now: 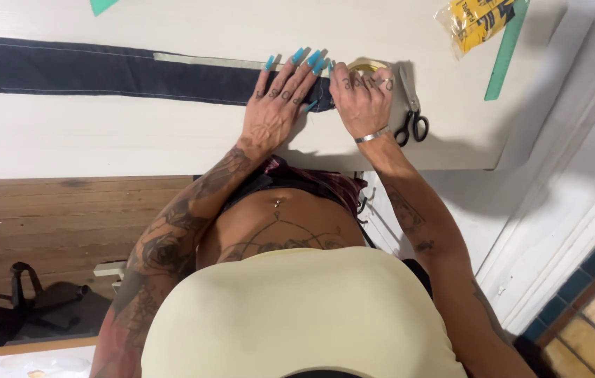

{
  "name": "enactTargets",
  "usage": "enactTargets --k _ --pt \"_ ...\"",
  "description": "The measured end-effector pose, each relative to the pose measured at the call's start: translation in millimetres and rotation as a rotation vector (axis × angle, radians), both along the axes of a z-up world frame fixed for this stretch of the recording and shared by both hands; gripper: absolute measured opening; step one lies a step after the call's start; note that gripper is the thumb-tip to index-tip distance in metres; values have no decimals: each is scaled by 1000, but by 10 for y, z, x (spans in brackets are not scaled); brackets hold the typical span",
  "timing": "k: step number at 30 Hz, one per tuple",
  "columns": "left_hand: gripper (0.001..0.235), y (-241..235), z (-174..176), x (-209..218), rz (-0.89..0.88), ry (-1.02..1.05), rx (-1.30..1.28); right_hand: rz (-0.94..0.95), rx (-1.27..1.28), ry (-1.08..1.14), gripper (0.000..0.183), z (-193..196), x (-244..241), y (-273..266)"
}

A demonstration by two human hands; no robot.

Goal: Applying masking tape along the edge of a long strip of dark leather on a workbench.

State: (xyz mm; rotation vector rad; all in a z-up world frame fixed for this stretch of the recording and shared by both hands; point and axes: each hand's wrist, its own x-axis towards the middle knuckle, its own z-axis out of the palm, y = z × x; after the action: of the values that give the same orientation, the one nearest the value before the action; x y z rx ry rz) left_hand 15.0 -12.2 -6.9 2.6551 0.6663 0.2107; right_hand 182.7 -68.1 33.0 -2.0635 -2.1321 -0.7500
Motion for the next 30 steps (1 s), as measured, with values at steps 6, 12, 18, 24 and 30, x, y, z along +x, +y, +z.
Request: enactTargets --k 6,12,18,24,30 --pt "51 -31 -44 25 11 87 -130 -8 -14 19 14 -89 38 -32" --pt "55 -22 22 22 17 12 -22 -15 17 25 16 18 12 35" --pt "74 -2 220 67 0 189 -161 -44 -55 -29 18 -85 80 -8" --pt "70 -26 129 64 10 203 -185 -123 -337 62 33 -57 221 -62" --pt "71 -15 146 52 7 185 -157 -117 -503 35 38 51 275 -17"
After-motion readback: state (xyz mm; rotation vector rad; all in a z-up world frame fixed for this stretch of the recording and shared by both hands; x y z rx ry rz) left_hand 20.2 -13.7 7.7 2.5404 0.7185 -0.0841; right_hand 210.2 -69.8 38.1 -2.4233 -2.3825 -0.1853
